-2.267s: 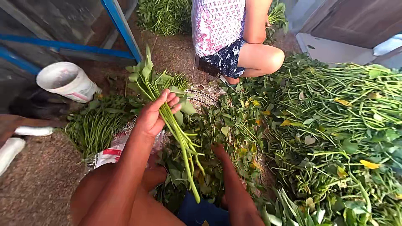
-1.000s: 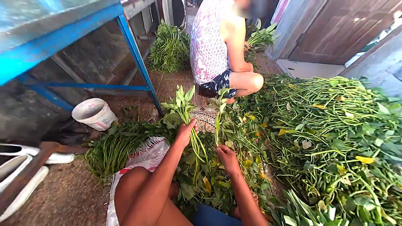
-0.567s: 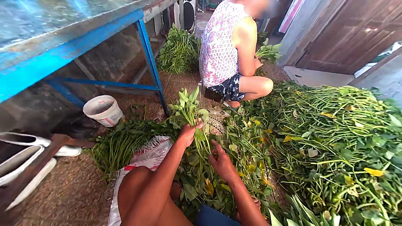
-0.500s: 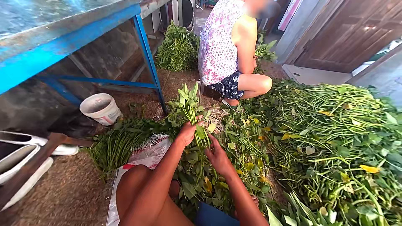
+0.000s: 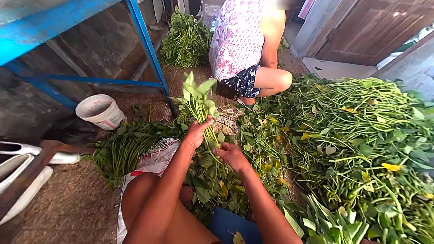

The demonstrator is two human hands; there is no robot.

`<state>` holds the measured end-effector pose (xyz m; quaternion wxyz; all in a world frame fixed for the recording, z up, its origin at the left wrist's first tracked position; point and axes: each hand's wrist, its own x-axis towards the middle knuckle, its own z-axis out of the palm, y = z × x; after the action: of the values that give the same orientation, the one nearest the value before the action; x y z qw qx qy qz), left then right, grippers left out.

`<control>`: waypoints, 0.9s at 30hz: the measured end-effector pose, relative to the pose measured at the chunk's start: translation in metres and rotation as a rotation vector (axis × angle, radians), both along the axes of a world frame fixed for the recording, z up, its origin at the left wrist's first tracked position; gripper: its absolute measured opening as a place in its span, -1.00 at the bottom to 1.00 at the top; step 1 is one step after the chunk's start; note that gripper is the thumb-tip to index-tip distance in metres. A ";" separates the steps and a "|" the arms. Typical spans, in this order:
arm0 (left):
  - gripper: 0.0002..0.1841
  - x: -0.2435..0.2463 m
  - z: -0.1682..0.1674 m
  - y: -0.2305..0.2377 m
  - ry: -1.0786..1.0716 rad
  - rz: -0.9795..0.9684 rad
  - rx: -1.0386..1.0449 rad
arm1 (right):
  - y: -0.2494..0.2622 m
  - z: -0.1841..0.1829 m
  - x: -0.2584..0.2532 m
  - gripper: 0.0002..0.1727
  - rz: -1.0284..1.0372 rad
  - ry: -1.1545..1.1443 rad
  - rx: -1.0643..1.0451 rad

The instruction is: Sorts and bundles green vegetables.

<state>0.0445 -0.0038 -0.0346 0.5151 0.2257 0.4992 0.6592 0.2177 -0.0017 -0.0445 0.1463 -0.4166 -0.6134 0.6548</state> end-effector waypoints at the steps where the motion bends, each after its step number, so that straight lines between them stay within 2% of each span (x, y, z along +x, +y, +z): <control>1: -0.86 -0.005 -0.002 0.001 0.013 0.049 -0.006 | -0.002 -0.005 0.005 -0.73 0.075 -0.094 0.053; 5: -0.73 -0.030 -0.012 0.003 0.119 0.182 -0.078 | -0.009 -0.043 0.037 -0.56 0.346 -0.460 0.254; 7: -0.75 -0.029 -0.015 0.002 0.167 0.185 -0.106 | -0.001 -0.051 0.052 -0.51 0.403 -0.719 0.202; 8: -0.77 -0.025 -0.015 0.002 0.187 0.163 -0.126 | 0.005 -0.048 0.057 -0.51 0.353 -0.772 0.181; 9: -0.78 -0.019 -0.015 0.002 0.200 0.124 -0.146 | 0.011 -0.039 0.058 -0.53 0.246 -0.739 0.189; 11: -0.76 0.000 -0.017 0.001 0.204 0.002 -0.166 | 0.021 -0.021 0.049 -0.50 -0.041 -0.497 0.255; 14: -0.79 0.029 -0.014 -0.003 0.184 -0.156 -0.176 | 0.041 -0.002 0.011 -0.49 -0.304 -0.077 0.115; 16: -0.82 0.037 -0.010 -0.002 0.163 -0.171 -0.182 | 0.057 -0.007 -0.009 -0.63 -0.415 0.186 -0.002; 18: -0.80 0.032 -0.010 0.002 0.145 -0.107 -0.192 | 0.064 -0.013 -0.013 -0.81 -0.485 0.468 -0.140; 20: -0.79 0.022 -0.014 0.011 0.138 0.027 -0.193 | 0.062 -0.017 0.009 -0.89 -0.368 0.642 -0.164; 22: -0.77 0.009 -0.019 0.015 0.140 0.153 -0.196 | 0.054 -0.020 0.046 -0.92 -0.063 0.532 -0.057; 24: -0.79 -0.003 -0.021 0.018 0.144 0.226 -0.182 | 0.050 -0.015 0.071 -0.78 0.153 0.266 0.081; 27: -0.82 -0.002 -0.027 0.021 0.168 0.225 -0.162 | 0.050 -0.019 0.065 -0.52 0.136 0.001 0.173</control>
<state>0.0426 0.0174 -0.0616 0.4111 0.1803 0.6142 0.6491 0.2829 0.0482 -0.0633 0.1372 -0.3596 -0.6944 0.6080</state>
